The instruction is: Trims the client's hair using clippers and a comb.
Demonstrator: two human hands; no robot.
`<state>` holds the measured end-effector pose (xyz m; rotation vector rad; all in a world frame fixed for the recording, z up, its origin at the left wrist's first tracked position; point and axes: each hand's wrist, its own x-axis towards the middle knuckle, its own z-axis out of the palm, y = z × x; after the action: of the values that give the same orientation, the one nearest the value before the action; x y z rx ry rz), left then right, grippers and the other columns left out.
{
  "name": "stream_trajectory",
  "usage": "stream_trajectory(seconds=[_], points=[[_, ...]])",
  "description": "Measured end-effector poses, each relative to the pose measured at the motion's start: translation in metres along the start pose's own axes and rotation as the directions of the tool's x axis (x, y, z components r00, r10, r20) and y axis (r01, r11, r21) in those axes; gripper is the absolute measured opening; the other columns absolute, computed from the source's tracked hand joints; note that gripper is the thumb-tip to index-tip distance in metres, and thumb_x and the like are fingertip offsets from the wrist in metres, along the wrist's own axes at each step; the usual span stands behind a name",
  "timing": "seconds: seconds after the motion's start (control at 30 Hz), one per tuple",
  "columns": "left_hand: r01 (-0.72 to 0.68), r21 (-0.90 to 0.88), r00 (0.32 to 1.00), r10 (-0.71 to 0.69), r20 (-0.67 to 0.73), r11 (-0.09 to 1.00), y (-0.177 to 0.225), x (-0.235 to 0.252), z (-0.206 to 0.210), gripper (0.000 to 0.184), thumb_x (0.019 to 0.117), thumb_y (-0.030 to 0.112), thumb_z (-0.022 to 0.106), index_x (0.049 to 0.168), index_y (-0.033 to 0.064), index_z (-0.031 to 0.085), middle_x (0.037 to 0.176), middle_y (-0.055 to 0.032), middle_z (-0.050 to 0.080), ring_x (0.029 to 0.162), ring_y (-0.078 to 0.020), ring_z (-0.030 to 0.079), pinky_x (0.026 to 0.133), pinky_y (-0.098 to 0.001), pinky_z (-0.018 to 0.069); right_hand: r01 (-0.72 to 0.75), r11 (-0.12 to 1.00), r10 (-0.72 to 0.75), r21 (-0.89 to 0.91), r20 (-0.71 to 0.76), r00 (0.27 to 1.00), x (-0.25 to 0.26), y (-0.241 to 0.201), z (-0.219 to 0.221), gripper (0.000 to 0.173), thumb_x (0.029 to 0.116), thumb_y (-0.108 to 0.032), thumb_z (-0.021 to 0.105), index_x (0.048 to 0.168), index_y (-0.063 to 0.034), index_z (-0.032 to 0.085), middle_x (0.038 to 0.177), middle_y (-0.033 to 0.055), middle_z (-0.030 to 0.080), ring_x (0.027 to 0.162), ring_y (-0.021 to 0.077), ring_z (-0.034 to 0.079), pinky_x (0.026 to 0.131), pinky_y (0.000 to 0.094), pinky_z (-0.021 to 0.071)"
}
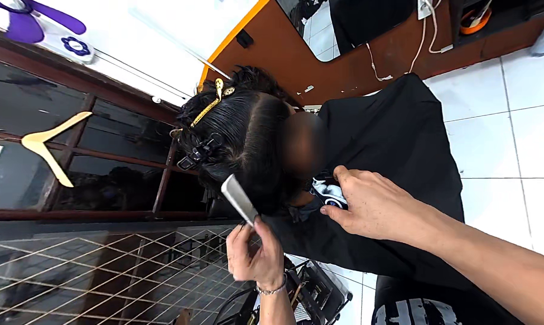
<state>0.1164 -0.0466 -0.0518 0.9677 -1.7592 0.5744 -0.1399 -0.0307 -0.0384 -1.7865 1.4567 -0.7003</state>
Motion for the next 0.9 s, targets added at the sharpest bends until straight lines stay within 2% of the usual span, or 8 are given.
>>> stream_trajectory(seconds=[0.1, 0.17, 0.27, 0.43, 0.5, 0.6, 0.8, 0.9], points=[[0.0, -0.082, 0.988, 0.013, 0.155, 0.997, 0.017, -0.003, -0.016, 0.017, 0.0979, 0.014, 0.067, 0.092, -0.002, 0.069, 0.088, -0.0086, 0.069, 0.087, -0.005, 0.069, 0.079, -0.0191, 0.0578, -0.007, 1.0, 0.007, 0.013, 0.007, 1.0, -0.008, 0.009, -0.006, 0.043, 0.0945, -0.049, 0.067, 0.111, -0.011, 0.059, 0.08, -0.0001, 0.061, 0.075, 0.0147, 0.065, 0.066, 0.0359, 0.0533], [-0.045, -0.105, 0.964, 0.071, 0.256, 0.993, 0.021, -0.004, -0.016, 0.018, 0.0981, 0.015, 0.067, 0.095, -0.002, 0.071, 0.088, -0.0116, 0.07, 0.088, -0.0081, 0.07, 0.08, -0.0196, 0.0574, 0.013, 0.998, -0.012, 0.062, -0.028, 1.0, -0.018, 0.023, -0.009, 0.041, 0.0921, -0.05, 0.068, 0.109, -0.0134, 0.06, 0.076, -0.0027, 0.06, 0.07, 0.0119, 0.062, 0.061, 0.0343, 0.0521], [-0.11, -0.056, 0.924, 0.123, 0.362, 0.992, 0.017, 0.036, -0.037, 0.017, 0.1025, 0.011, 0.059, 0.11, 0.0004, 0.069, 0.102, -0.0107, 0.068, 0.102, -0.0112, 0.065, 0.092, -0.0243, 0.0529, 0.007, 0.997, -0.003, 0.07, -0.057, 0.998, -0.03, 0.037, -0.015, 0.04, 0.0903, -0.055, 0.068, 0.106, -0.0192, 0.06, 0.072, -0.0097, 0.059, 0.065, 0.0028, 0.061, 0.057, 0.026, 0.051], [-0.456, 0.224, 0.815, 0.302, 0.495, 0.861, 0.04, 0.117, -0.05, 0.024, 0.0991, 0.004, 0.058, 0.115, 0.0101, 0.075, 0.1, -0.0147, 0.07, 0.103, -0.034, 0.06, 0.094, -0.0533, 0.0365, 0.025, 0.996, -0.019, 0.087, -0.073, 0.997, -0.036, 0.044, -0.018, 0.039, 0.089, -0.057, 0.069, 0.105, -0.0218, 0.06, 0.071, -0.0134, 0.06, 0.064, -0.0027, 0.06, 0.055, 0.0196, 0.0502], [-0.553, 0.275, 0.748, 0.323, 0.58, 0.787, 0.052, 0.127, -0.037, 0.03, 0.099, 0.003, 0.059, 0.119, 0.0164, 0.077, 0.101, -0.0119, 0.071, 0.104, -0.0347, 0.058, 0.093, -0.0551, 0.0313, 0.037, 0.993, -0.03, 0.109, -0.066, 0.997, -0.037, 0.045, -0.017, 0.039, 0.0884, -0.057, 0.068, 0.105, -0.0226, 0.06, 0.071, -0.0139, 0.06, 0.065, -0.0039, 0.06, 0.055, 0.0188, 0.05], [-0.642, 0.306, 0.667, 0.316, 0.675, 0.703, 0.055, 0.134, -0.027, 0.038, 0.0994, -0.001, 0.054, 0.122, 0.0205, 0.077, 0.104, -0.0096, 0.073, 0.107, -0.0358, 0.058, 0.095, -0.0574, 0.0295, 0.023, 0.992, -0.017, 0.128, -0.047, 0.999, -0.041, 0.048, -0.018, 0.04, 0.0882, -0.058, 0.068, 0.105, -0.0233, 0.06, 0.072, -0.0142, 0.06, 0.065, -0.0045, 0.06, 0.056, 0.0183, 0.0501], [-0.716, 0.326, 0.581, 0.268, 0.768, 0.617, 0.056, 0.139, -0.039, 0.038, 0.0996, -0.004, 0.051, 0.12, 0.0163, 0.077, 0.107, -0.0107, 0.073, 0.109, -0.0384, 0.06, 0.099, -0.0618, 0.0287, 0.03, 0.996, -0.027, 0.086, -0.039, 0.999, -0.039, 0.047, -0.025, 0.039, 0.0906, -0.058, 0.067, 0.106, -0.0227, 0.06, 0.072, -0.0135, 0.06, 0.065, -0.0028, 0.06, 0.056, 0.0202, 0.0502], [-0.733, 0.311, 0.544, 0.247, 0.802, 0.604, 0.051, 0.141, -0.046, 0.041, 0.0979, -0.005, 0.051, 0.122, 0.0175, 0.076, 0.11, -0.0097, 0.074, 0.111, -0.0378, 0.061, 0.099, -0.0626, 0.0284, 0.045, 0.998, -0.043, 0.04, -0.07, 0.997, -0.024, 0.031, -0.017, 0.04, 0.0908, -0.053, 0.068, 0.106, -0.0161, 0.061, 0.075, -0.0057, 0.06, 0.068, 0.0085, 0.062, 0.058, 0.032, 0.0521]])
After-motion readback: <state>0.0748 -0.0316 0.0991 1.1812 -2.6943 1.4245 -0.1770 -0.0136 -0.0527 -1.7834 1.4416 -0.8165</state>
